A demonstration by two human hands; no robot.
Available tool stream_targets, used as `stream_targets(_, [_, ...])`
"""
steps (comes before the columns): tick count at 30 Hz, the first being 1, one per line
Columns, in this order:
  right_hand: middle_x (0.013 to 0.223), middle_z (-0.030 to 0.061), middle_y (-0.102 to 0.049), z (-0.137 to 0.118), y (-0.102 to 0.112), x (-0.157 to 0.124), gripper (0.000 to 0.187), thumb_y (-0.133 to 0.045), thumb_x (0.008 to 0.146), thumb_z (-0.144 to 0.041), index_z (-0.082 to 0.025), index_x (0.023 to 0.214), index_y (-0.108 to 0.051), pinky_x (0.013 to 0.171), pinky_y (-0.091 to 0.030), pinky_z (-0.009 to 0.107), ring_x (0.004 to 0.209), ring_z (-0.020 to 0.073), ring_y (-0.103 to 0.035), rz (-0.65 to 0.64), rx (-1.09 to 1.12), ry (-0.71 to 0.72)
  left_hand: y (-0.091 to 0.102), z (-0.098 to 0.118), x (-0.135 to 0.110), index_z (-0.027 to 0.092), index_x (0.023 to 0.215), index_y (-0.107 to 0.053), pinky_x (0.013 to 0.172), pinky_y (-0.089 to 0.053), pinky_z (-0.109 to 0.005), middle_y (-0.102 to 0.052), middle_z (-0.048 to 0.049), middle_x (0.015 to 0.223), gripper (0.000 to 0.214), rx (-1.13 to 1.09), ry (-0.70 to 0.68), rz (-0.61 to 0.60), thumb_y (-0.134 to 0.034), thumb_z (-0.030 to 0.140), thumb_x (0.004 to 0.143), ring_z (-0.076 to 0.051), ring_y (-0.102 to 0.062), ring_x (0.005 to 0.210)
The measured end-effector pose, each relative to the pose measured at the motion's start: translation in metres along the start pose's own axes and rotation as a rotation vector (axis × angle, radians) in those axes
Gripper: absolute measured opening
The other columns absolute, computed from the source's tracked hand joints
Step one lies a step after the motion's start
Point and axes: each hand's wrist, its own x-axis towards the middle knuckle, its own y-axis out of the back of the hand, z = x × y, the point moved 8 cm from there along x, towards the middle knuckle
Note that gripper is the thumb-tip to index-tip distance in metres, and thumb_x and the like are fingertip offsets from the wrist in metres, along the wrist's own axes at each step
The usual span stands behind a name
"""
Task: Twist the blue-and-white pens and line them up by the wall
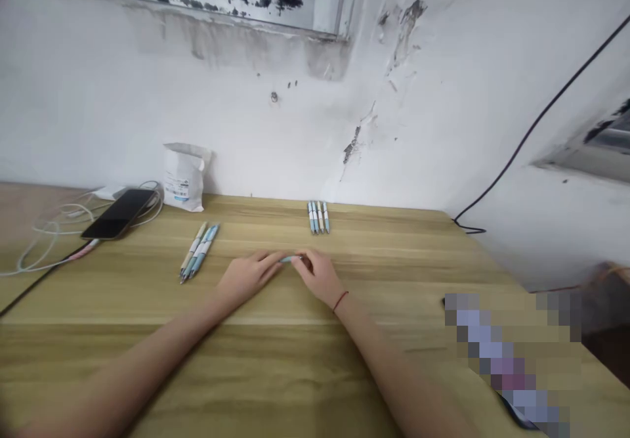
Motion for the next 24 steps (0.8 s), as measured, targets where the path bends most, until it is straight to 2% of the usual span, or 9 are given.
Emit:
stream_targets(3, [0.066,0.0012,-0.061,-0.0020,-0.0009,0.0003,0.027,-0.039,0.091,-0.029,-0.019,0.078,-0.060,0.061,-0.045,0.027,0.062,0.0146,-0.056,-0.018,-0.021,0.018,0.0009,0.0037,0.0004,0.025,0.108,-0.055,0.070,-0.042,-0.028,-0.064,-0.0030,0.091,0.024,-0.015,-0.044,0.029,-0.037,0.031,0.093,-0.018,-0.060,0.081])
stream_targets(6, [0.080,0.0031,-0.065,-0.0045,0.0013,-0.0006,0.016,-0.048,0.087,-0.026,-0.020,0.092,-0.061,0.067,-0.047,0.029,0.071,0.0160,-0.059,0.022,0.001,0.064,-0.0005,0.0055,0.0008,0.020,0.102,-0.056,0.075,-0.043,-0.031,-0.063,-0.0056,0.095,0.024,-0.024,-0.060,0.034,-0.035,0.026,0.093,-0.018,-0.059,0.084])
stream_targets(8, [0.089,0.0041,-0.065,-0.0063,0.0030,-0.0009,0.018,-0.052,0.084,-0.025,-0.021,0.099,-0.060,0.074,-0.047,0.031,0.080,0.0173,-0.059,0.049,0.001,0.088,-0.0012,0.0061,0.0011,0.018,0.102,-0.055,0.076,-0.043,-0.031,-0.063,-0.0064,0.097,0.024,-0.042,-0.066,0.029,-0.034,0.024,0.093,-0.019,-0.059,0.085])
stream_targets(10, [0.092,0.0045,-0.065,-0.0059,0.0051,-0.0005,0.022,-0.056,0.082,-0.027,-0.021,0.102,-0.059,0.078,-0.046,0.032,0.084,0.0180,-0.059,0.074,-0.006,0.073,-0.0010,0.0067,0.0012,0.018,0.103,-0.055,0.077,-0.044,-0.031,-0.063,-0.0067,0.099,0.025,-0.067,-0.076,0.022,-0.033,0.023,0.093,-0.019,-0.058,0.088])
stream_targets(13, [0.079,0.0031,-0.065,-0.0036,0.0036,0.0009,0.017,-0.050,0.087,-0.031,-0.020,0.089,-0.063,0.073,-0.047,0.031,0.075,0.0170,-0.059,0.043,-0.027,0.027,-0.0007,0.0075,0.0011,0.019,0.109,-0.054,0.079,-0.045,-0.031,-0.063,-0.0062,0.102,0.026,-0.105,-0.080,-0.004,-0.034,0.022,0.093,-0.018,-0.058,0.091])
stream_targets(15, [0.076,0.0028,-0.066,-0.0039,0.0016,0.0011,0.021,-0.046,0.088,-0.029,-0.020,0.082,-0.063,0.071,-0.047,0.031,0.071,0.0164,-0.059,0.015,-0.035,0.032,-0.0014,0.0064,0.0008,0.023,0.117,-0.050,0.075,-0.046,-0.029,-0.063,-0.0046,0.104,0.029,-0.119,-0.055,-0.029,-0.036,0.020,0.092,-0.018,-0.059,0.091])
stream_targets(17, [0.080,0.0033,-0.067,-0.0047,0.0023,0.0004,0.017,-0.048,0.087,-0.027,-0.021,0.086,-0.063,0.071,-0.047,0.031,0.073,0.0168,-0.059,0.028,-0.031,0.051,-0.0028,0.0049,0.0004,0.028,0.123,-0.044,0.070,-0.046,-0.027,-0.062,-0.0027,0.105,0.036,-0.121,-0.028,-0.053,-0.038,0.017,0.090,-0.017,-0.060,0.088])
stream_targets(20, [0.086,0.0042,-0.067,-0.0049,0.0028,-0.0012,0.014,-0.050,0.085,-0.024,-0.021,0.091,-0.062,0.071,-0.048,0.031,0.077,0.0174,-0.060,0.047,-0.011,0.075,-0.0043,0.0034,0.0001,0.030,0.122,-0.047,0.067,-0.046,-0.025,-0.062,-0.0024,0.106,0.032,-0.121,-0.015,-0.063,-0.039,0.024,0.091,-0.017,-0.061,0.086])
stream_targets(24, [0.085,0.0038,-0.066,-0.0044,0.0035,-0.0021,0.012,-0.052,0.083,-0.022,-0.022,0.089,-0.062,0.071,-0.049,0.031,0.078,0.0172,-0.060,0.070,0.018,0.098,-0.0031,0.0008,0.0000,0.029,0.118,-0.050,0.071,-0.047,-0.024,-0.061,-0.0019,0.107,0.029,-0.154,-0.004,-0.035,-0.042,0.036,0.091,-0.016,-0.061,0.089])
